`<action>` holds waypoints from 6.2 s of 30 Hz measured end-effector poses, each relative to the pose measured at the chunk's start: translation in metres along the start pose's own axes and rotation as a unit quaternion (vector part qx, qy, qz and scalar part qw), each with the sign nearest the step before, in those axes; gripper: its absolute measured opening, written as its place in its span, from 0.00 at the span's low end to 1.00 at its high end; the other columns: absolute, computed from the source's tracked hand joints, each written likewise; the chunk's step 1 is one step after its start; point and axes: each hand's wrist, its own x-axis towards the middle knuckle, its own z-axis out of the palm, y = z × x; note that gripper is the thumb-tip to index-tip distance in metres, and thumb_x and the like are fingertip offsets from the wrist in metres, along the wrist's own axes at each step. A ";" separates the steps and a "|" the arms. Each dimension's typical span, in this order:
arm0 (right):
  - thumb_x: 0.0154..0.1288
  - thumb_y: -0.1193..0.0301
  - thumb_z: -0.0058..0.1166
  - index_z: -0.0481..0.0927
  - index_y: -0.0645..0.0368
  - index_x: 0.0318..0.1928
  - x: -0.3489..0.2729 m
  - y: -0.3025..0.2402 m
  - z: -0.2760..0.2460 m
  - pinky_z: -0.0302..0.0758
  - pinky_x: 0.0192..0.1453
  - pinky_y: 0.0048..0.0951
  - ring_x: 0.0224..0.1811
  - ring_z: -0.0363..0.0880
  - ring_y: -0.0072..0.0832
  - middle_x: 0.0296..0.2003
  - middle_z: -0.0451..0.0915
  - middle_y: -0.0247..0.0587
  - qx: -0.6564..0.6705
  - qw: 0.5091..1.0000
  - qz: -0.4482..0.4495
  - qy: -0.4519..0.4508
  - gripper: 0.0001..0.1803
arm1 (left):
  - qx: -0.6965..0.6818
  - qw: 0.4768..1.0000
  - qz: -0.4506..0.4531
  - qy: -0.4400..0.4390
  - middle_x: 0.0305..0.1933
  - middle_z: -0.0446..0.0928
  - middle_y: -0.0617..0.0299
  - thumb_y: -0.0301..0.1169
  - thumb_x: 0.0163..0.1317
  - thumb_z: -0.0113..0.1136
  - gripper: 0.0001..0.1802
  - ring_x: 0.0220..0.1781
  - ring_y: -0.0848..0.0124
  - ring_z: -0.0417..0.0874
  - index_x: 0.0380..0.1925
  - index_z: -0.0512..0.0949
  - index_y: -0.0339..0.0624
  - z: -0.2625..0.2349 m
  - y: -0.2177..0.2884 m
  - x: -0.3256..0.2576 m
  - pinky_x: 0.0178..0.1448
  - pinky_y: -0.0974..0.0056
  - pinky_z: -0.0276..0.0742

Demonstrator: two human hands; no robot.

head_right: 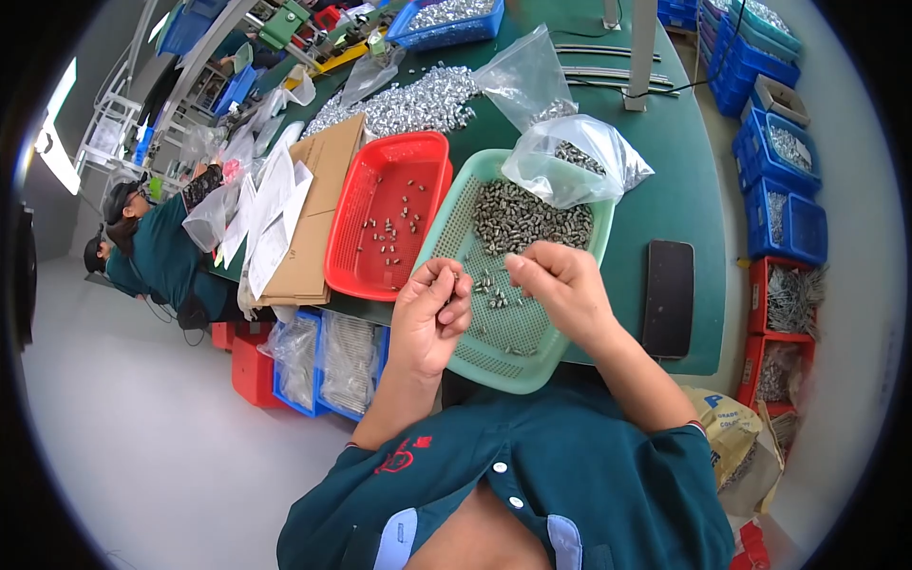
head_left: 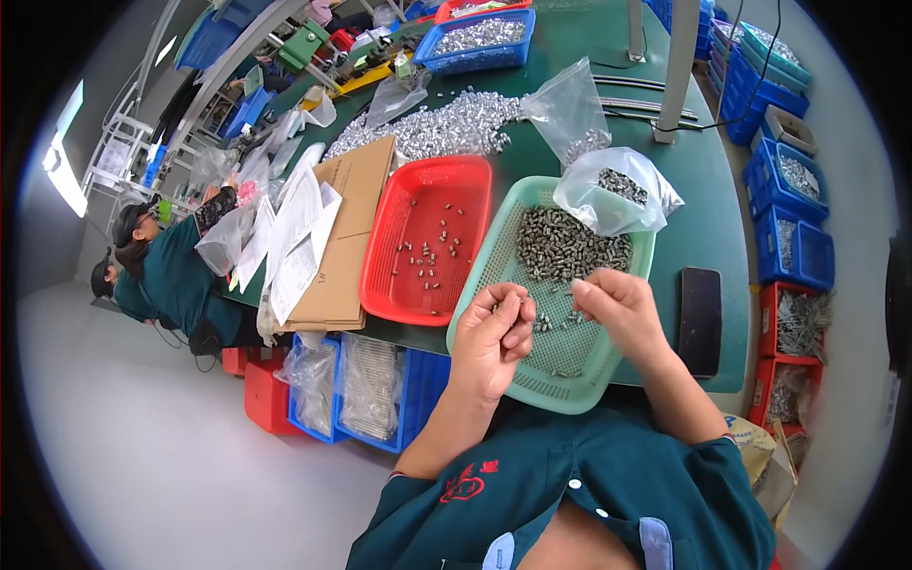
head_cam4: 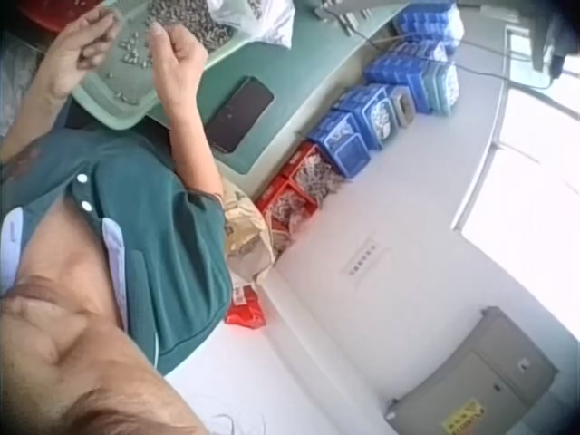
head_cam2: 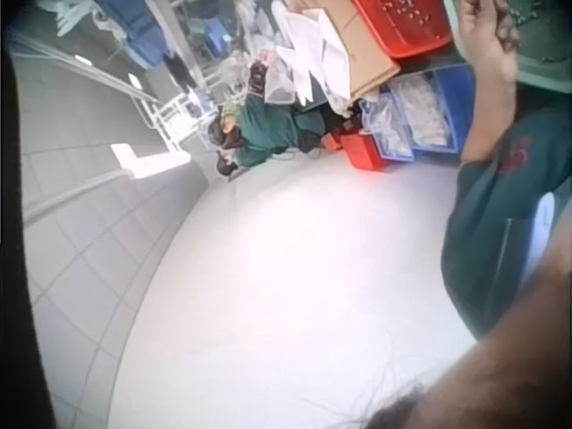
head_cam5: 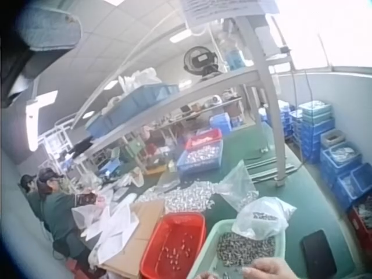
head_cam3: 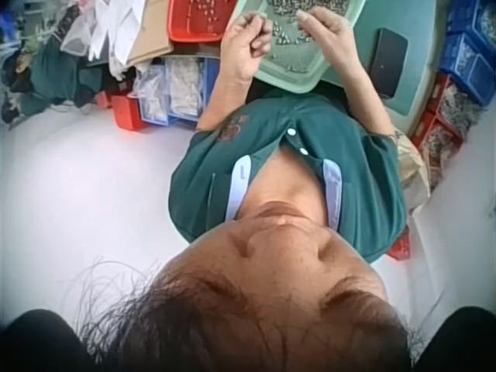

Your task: Inspecting and sorting small metal components at an industrial workbench.

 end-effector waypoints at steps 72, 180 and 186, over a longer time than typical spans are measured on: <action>0.59 0.67 0.58 0.75 0.66 0.22 -0.005 -0.012 0.000 0.64 0.23 0.23 0.19 0.68 0.17 0.15 0.71 0.34 -0.140 0.986 -0.087 0.000 0.15 | 0.111 0.988 -0.107 -0.031 0.25 0.71 0.65 0.34 0.64 0.52 0.08 0.18 0.84 0.59 0.34 0.72 0.40 0.007 -0.006 -0.008 0.20 0.79 0.51; 0.60 0.69 0.57 0.78 0.67 0.27 -0.006 0.011 0.011 0.64 0.26 0.22 0.23 0.68 0.16 0.19 0.73 0.32 -0.004 0.997 -0.050 -0.059 0.12 | 0.023 0.985 -0.140 -0.098 0.14 0.55 0.73 0.44 0.67 0.47 0.22 0.13 0.84 0.53 0.52 0.68 0.39 0.001 -0.006 0.006 0.16 0.77 0.49; 0.60 0.67 0.57 0.78 0.67 0.25 -0.004 -0.004 0.007 0.65 0.25 0.23 0.21 0.68 0.18 0.17 0.72 0.33 -0.128 0.983 -0.119 -0.061 0.14 | 0.115 0.984 -0.120 -0.061 0.16 0.57 0.75 0.43 0.66 0.50 0.23 0.15 0.86 0.54 0.53 0.67 0.38 0.011 -0.003 0.005 0.19 0.77 0.47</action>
